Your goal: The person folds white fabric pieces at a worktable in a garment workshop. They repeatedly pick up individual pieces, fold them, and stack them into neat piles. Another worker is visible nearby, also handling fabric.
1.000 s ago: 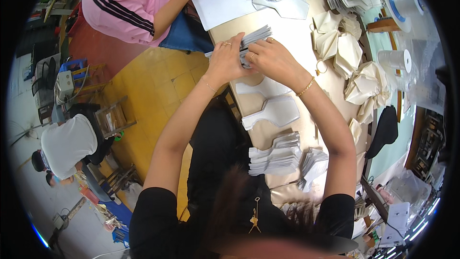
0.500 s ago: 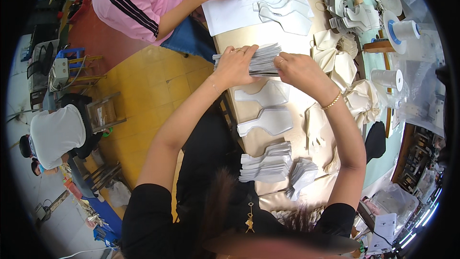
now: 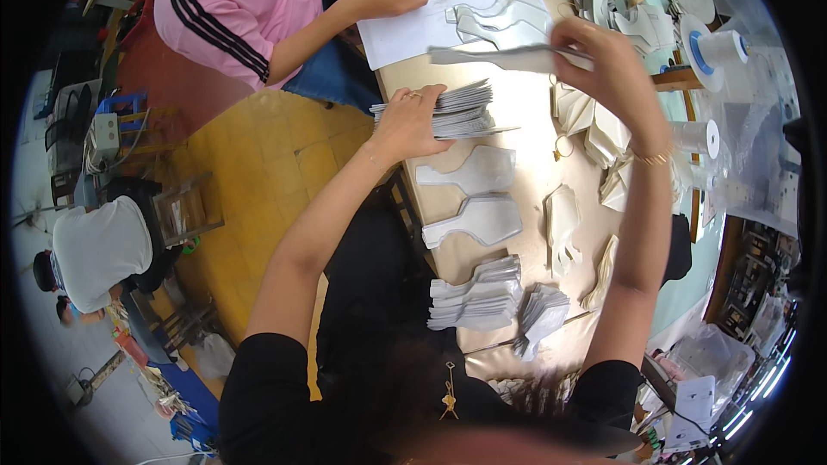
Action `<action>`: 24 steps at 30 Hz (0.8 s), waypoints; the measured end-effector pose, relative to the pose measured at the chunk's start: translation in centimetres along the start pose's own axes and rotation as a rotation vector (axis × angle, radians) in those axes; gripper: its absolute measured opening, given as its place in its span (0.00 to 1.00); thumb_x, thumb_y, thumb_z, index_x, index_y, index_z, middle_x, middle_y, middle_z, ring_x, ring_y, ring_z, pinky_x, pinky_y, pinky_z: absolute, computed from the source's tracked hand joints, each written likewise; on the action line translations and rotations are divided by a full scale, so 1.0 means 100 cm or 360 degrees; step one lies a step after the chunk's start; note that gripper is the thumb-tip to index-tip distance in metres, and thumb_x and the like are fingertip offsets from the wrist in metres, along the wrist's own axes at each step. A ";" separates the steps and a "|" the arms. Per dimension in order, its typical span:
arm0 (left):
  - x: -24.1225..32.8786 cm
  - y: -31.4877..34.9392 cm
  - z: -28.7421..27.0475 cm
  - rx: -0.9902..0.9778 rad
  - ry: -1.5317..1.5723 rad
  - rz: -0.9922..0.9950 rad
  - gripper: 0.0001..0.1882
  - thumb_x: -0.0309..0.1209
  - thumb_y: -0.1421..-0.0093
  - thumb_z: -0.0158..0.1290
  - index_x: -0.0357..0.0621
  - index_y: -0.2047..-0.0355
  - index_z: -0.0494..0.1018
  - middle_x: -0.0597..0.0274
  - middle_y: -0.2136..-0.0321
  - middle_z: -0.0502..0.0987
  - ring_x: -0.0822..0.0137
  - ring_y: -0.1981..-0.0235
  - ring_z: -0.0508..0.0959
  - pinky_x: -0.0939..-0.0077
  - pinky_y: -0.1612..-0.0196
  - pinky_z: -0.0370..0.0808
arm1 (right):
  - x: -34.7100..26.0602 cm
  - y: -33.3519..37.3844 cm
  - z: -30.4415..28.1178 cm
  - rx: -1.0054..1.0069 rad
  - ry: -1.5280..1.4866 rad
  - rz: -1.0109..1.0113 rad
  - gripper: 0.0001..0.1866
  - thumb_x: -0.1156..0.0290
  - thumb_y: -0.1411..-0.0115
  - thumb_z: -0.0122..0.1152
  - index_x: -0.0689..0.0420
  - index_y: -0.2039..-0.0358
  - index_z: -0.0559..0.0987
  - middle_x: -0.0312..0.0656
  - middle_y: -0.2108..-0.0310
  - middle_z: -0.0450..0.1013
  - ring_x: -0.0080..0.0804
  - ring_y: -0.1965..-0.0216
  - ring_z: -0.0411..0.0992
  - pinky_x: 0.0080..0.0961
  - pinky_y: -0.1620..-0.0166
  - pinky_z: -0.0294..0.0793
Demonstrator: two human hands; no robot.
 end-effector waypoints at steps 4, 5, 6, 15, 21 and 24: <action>0.002 -0.001 0.001 0.0036 -0.0122 0.0049 0.40 0.46 0.60 0.68 0.44 0.48 0.69 0.53 0.55 0.73 0.54 0.50 0.72 0.60 0.45 0.64 | 0.017 -0.037 0.077 -0.0092 0.0135 -0.0090 0.08 0.72 0.47 0.62 0.55 0.65 0.76 0.44 0.69 0.78 0.45 0.67 0.77 0.36 0.62 0.76; 0.003 0.000 0.000 0.0090 -0.0198 0.0075 0.39 0.46 0.61 0.69 0.46 0.49 0.70 0.54 0.53 0.71 0.54 0.49 0.71 0.61 0.45 0.64 | 0.019 -0.043 0.095 -0.0123 0.0158 -0.0130 0.07 0.72 0.47 0.61 0.54 0.67 0.75 0.42 0.71 0.77 0.45 0.68 0.76 0.38 0.64 0.75; 0.005 0.002 0.000 0.0128 -0.0261 0.0070 0.37 0.47 0.61 0.69 0.47 0.51 0.71 0.54 0.52 0.69 0.52 0.47 0.69 0.61 0.44 0.64 | 0.019 -0.049 0.112 -0.0207 0.0199 -0.0080 0.07 0.70 0.49 0.61 0.53 0.67 0.77 0.43 0.73 0.78 0.44 0.69 0.77 0.38 0.66 0.75; -0.010 -0.002 0.004 0.0228 0.0034 0.0074 0.48 0.46 0.62 0.71 0.53 0.41 0.62 0.50 0.41 0.60 0.44 0.43 0.67 0.56 0.44 0.68 | 0.069 -0.029 0.158 -0.0405 -0.0789 0.0190 0.13 0.64 0.43 0.62 0.54 0.58 0.82 0.45 0.65 0.81 0.35 0.61 0.79 0.28 0.54 0.75; -0.016 -0.008 0.000 0.0031 0.0227 0.0060 0.62 0.50 0.63 0.72 0.49 0.32 0.48 0.45 0.42 0.64 0.45 0.47 0.72 0.55 0.44 0.69 | 0.076 0.029 0.165 0.0826 -0.1534 0.1162 0.38 0.38 0.30 0.29 0.50 0.29 0.51 0.47 0.30 0.52 0.40 0.32 0.54 0.37 0.33 0.51; -0.014 -0.010 0.000 0.0041 0.0154 0.0111 0.65 0.52 0.63 0.72 0.48 0.30 0.45 0.44 0.42 0.65 0.45 0.44 0.70 0.56 0.43 0.68 | 0.046 0.044 0.196 0.0847 -0.2219 0.1340 0.41 0.34 0.32 0.19 0.46 0.27 0.41 0.50 0.27 0.41 0.50 0.27 0.41 0.44 0.29 0.37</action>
Point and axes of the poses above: each hand's wrist, its own y-axis away from the middle knuckle, its own z-axis out of the palm, x = y × z, the point moved 1 cm from there along -y, towards the middle knuckle
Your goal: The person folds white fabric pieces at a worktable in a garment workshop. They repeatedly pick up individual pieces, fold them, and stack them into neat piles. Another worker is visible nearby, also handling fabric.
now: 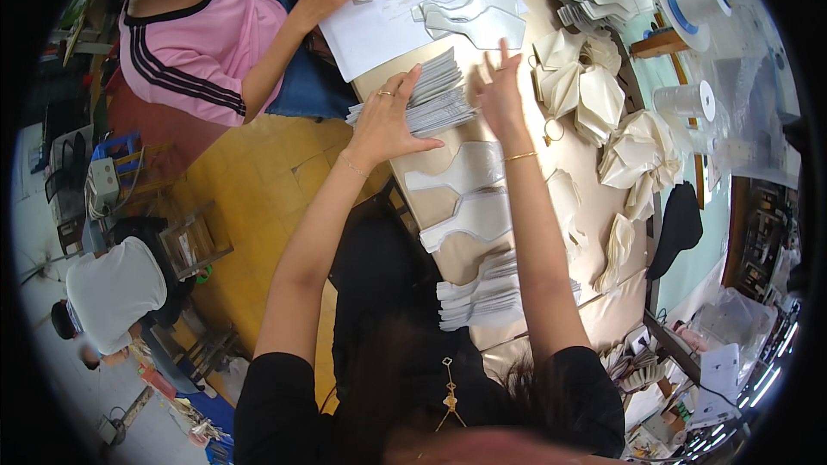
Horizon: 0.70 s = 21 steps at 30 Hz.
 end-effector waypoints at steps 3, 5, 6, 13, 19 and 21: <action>-0.001 0.003 0.001 0.0005 -0.0059 0.0042 0.66 0.52 0.62 0.72 0.48 0.30 0.44 0.44 0.42 0.65 0.44 0.43 0.68 0.55 0.42 0.67 | 0.005 0.008 0.005 -0.0111 -0.0208 -0.0004 0.40 0.35 0.32 0.19 0.44 0.27 0.40 0.52 0.27 0.39 0.52 0.27 0.38 0.43 0.29 0.32; -0.002 0.006 0.003 -0.0012 -0.0044 -0.0012 0.66 0.52 0.62 0.72 0.48 0.30 0.44 0.44 0.42 0.64 0.44 0.42 0.67 0.55 0.41 0.66 | -0.003 0.005 0.004 0.0155 -0.0188 -0.0203 0.41 0.34 0.32 0.20 0.46 0.27 0.38 0.54 0.27 0.40 0.49 0.26 0.37 0.42 0.28 0.29; -0.003 0.006 0.005 0.0020 -0.0043 0.0037 0.65 0.50 0.61 0.72 0.48 0.30 0.44 0.43 0.42 0.65 0.44 0.42 0.67 0.54 0.41 0.66 | -0.004 0.001 0.009 0.0322 -0.0030 -0.0301 0.41 0.35 0.31 0.20 0.48 0.27 0.43 0.54 0.28 0.44 0.48 0.27 0.39 0.37 0.28 0.31; 0.002 -0.003 0.012 0.0255 -0.0011 0.0250 0.55 0.36 0.58 0.69 0.50 0.32 0.49 0.46 0.50 0.69 0.46 0.53 0.73 0.57 0.50 0.71 | 0.005 0.010 0.023 -0.0621 0.0748 -0.0269 0.37 0.38 0.30 0.25 0.47 0.29 0.54 0.46 0.31 0.55 0.39 0.30 0.50 0.33 0.30 0.45; 0.012 -0.004 0.014 0.0053 0.0091 -0.0023 0.55 0.37 0.58 0.70 0.39 0.34 0.50 0.42 0.53 0.71 0.45 0.54 0.74 0.56 0.49 0.71 | -0.001 0.032 -0.016 -0.0310 0.0984 -0.0438 0.40 0.37 0.30 0.28 0.55 0.31 0.57 0.47 0.34 0.58 0.38 0.32 0.53 0.34 0.32 0.51; 0.012 -0.001 0.010 0.0054 0.0114 -0.0124 0.54 0.38 0.58 0.70 0.40 0.35 0.51 0.42 0.52 0.71 0.45 0.53 0.74 0.56 0.49 0.71 | -0.016 0.054 -0.043 -0.0137 0.1150 -0.0425 0.26 0.54 0.30 0.47 0.59 0.40 0.68 0.46 0.39 0.66 0.36 0.40 0.66 0.31 0.38 0.63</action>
Point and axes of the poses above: each hand's wrist, its own y-axis away from the middle knuckle, its own z-axis out of the palm, x = y × z, the point moved 1 cm from there along -y, towards the middle knuckle
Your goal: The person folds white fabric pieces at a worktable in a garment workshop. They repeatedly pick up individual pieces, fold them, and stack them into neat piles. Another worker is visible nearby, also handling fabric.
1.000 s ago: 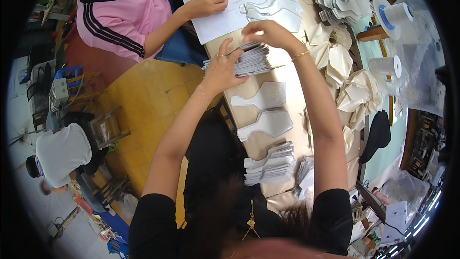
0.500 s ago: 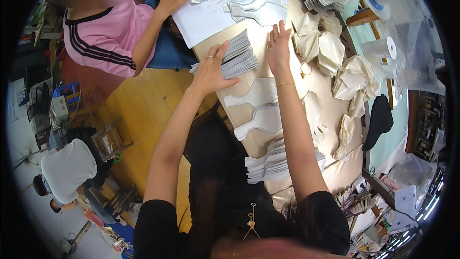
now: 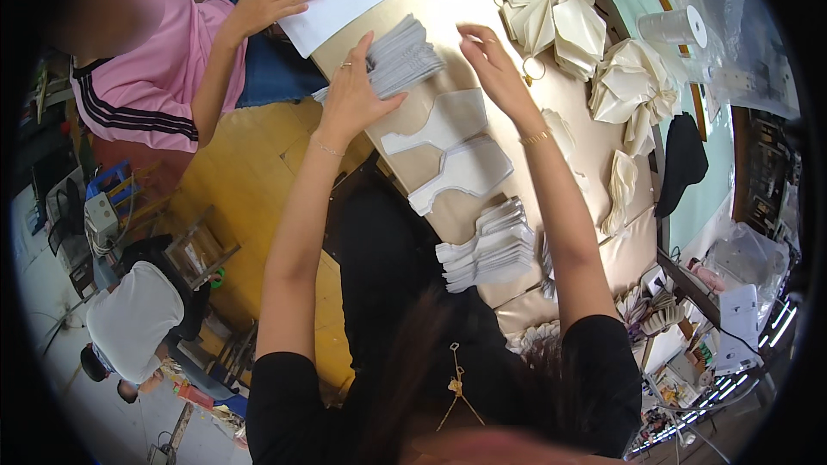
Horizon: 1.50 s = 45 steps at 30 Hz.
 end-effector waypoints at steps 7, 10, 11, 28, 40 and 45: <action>-0.001 -0.003 0.001 -0.0072 -0.0040 -0.0092 0.49 0.41 0.56 0.69 0.41 0.38 0.54 0.41 0.53 0.73 0.45 0.54 0.75 0.57 0.51 0.72 | 0.023 0.132 -0.013 -0.0208 0.1294 0.0437 0.28 0.63 0.51 0.73 0.62 0.53 0.73 0.52 0.56 0.70 0.48 0.54 0.69 0.37 0.50 0.71; -0.002 -0.002 0.003 -0.0126 0.0001 -0.0146 0.48 0.41 0.55 0.69 0.42 0.38 0.55 0.42 0.53 0.74 0.46 0.54 0.76 0.58 0.51 0.73 | 0.039 0.155 0.010 0.0154 0.1300 0.0402 0.30 0.62 0.55 0.75 0.62 0.53 0.74 0.51 0.56 0.70 0.49 0.52 0.69 0.41 0.48 0.69; -0.002 -0.003 0.003 -0.0123 -0.0001 -0.0157 0.49 0.41 0.56 0.69 0.43 0.38 0.55 0.42 0.52 0.73 0.47 0.53 0.76 0.59 0.51 0.73 | 0.042 0.158 0.014 0.0223 0.1267 0.0461 0.31 0.62 0.55 0.76 0.62 0.54 0.74 0.51 0.57 0.71 0.49 0.52 0.69 0.43 0.48 0.68; -0.001 -0.014 -0.004 -0.0261 0.0037 -0.0259 0.50 0.41 0.56 0.69 0.40 0.37 0.55 0.40 0.48 0.71 0.47 0.48 0.74 0.61 0.45 0.70 | 0.012 0.160 -0.006 -0.0113 -0.0279 0.0803 0.23 0.73 0.39 0.58 0.55 0.47 0.60 0.43 0.63 0.70 0.23 0.76 0.72 0.20 0.75 0.74; -0.018 -0.026 -0.010 -0.0286 0.0486 -0.0179 0.47 0.36 0.55 0.69 0.39 0.38 0.56 0.43 0.50 0.71 0.53 0.46 0.72 0.66 0.42 0.67 | -0.036 0.071 -0.014 -0.0360 -0.0413 0.0067 0.27 0.72 0.34 0.57 0.60 0.37 0.63 0.39 0.59 0.73 0.23 0.63 0.73 0.23 0.56 0.75; -0.026 -0.038 -0.010 -0.0495 0.0959 -0.0235 0.46 0.33 0.55 0.69 0.40 0.38 0.57 0.48 0.48 0.70 0.60 0.44 0.70 0.70 0.39 0.64 | -0.004 0.037 0.019 -0.0243 -0.0647 0.0085 0.17 0.74 0.32 0.53 0.61 0.44 0.69 0.38 0.59 0.73 0.22 0.59 0.72 0.22 0.53 0.75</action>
Point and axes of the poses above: each hand's wrist, its own y-axis away from the middle knuckle, its own z-axis out of the palm, x = y × z, the point moved 1 cm from there along -y, towards the middle knuckle
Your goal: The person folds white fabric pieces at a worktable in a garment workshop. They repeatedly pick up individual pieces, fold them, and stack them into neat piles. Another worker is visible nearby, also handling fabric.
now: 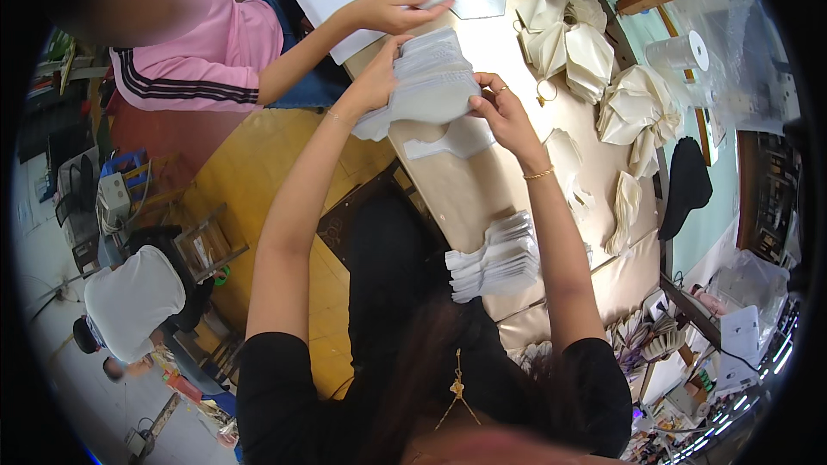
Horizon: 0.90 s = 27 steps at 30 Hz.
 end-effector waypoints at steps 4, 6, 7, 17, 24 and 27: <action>0.006 0.000 0.001 0.0117 -0.0370 0.0067 0.46 0.35 0.54 0.69 0.41 0.38 0.57 0.44 0.48 0.71 0.53 0.46 0.72 0.66 0.42 0.67 | 0.035 -0.017 0.013 0.0212 0.0157 -0.0168 0.12 0.76 0.33 0.52 0.62 0.49 0.71 0.37 0.60 0.74 0.23 0.58 0.72 0.24 0.55 0.75; 0.007 0.006 0.005 0.0166 -0.0688 0.0058 0.46 0.37 0.54 0.69 0.42 0.38 0.57 0.42 0.49 0.71 0.49 0.47 0.73 0.63 0.43 0.69 | 0.045 -0.019 0.013 0.0323 0.0455 -0.0233 0.11 0.78 0.35 0.54 0.62 0.52 0.72 0.39 0.59 0.74 0.28 0.59 0.73 0.27 0.57 0.74; 0.007 0.008 0.007 0.0164 -0.0735 0.0040 0.47 0.40 0.54 0.69 0.41 0.37 0.56 0.41 0.49 0.72 0.47 0.47 0.73 0.62 0.44 0.70 | 0.048 -0.020 0.011 0.0363 0.0604 -0.0268 0.11 0.78 0.36 0.55 0.61 0.53 0.72 0.41 0.60 0.74 0.30 0.59 0.73 0.28 0.57 0.74; 0.011 0.035 0.022 0.0321 -0.1030 0.0297 0.62 0.55 0.59 0.70 0.44 0.32 0.48 0.41 0.44 0.67 0.45 0.45 0.70 0.56 0.42 0.66 | 0.033 -0.028 0.000 0.0455 0.0970 -0.0230 0.12 0.79 0.39 0.57 0.60 0.54 0.75 0.47 0.51 0.71 0.40 0.57 0.76 0.32 0.52 0.75; 0.010 0.037 0.035 0.0374 -0.1016 0.0339 0.61 0.40 0.59 0.71 0.45 0.31 0.44 0.44 0.40 0.61 0.45 0.43 0.67 0.57 0.41 0.66 | 0.018 -0.036 0.002 0.0074 0.0571 -0.0089 0.22 0.69 0.34 0.48 0.61 0.40 0.67 0.48 0.35 0.60 0.40 0.37 0.61 0.30 0.35 0.58; 0.011 0.036 0.034 0.0337 -0.1090 0.0416 0.60 0.38 0.58 0.70 0.44 0.31 0.43 0.44 0.40 0.63 0.45 0.42 0.66 0.57 0.40 0.66 | 0.020 -0.042 0.011 -0.0038 0.0224 -0.0139 0.27 0.65 0.31 0.43 0.62 0.34 0.61 0.47 0.32 0.57 0.39 0.30 0.50 0.28 0.31 0.48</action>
Point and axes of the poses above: each hand's wrist, its own y-axis away from the middle knuckle, its own z-axis out of the palm, x = y × z, the point moved 1 cm from there along -y, towards the middle knuckle
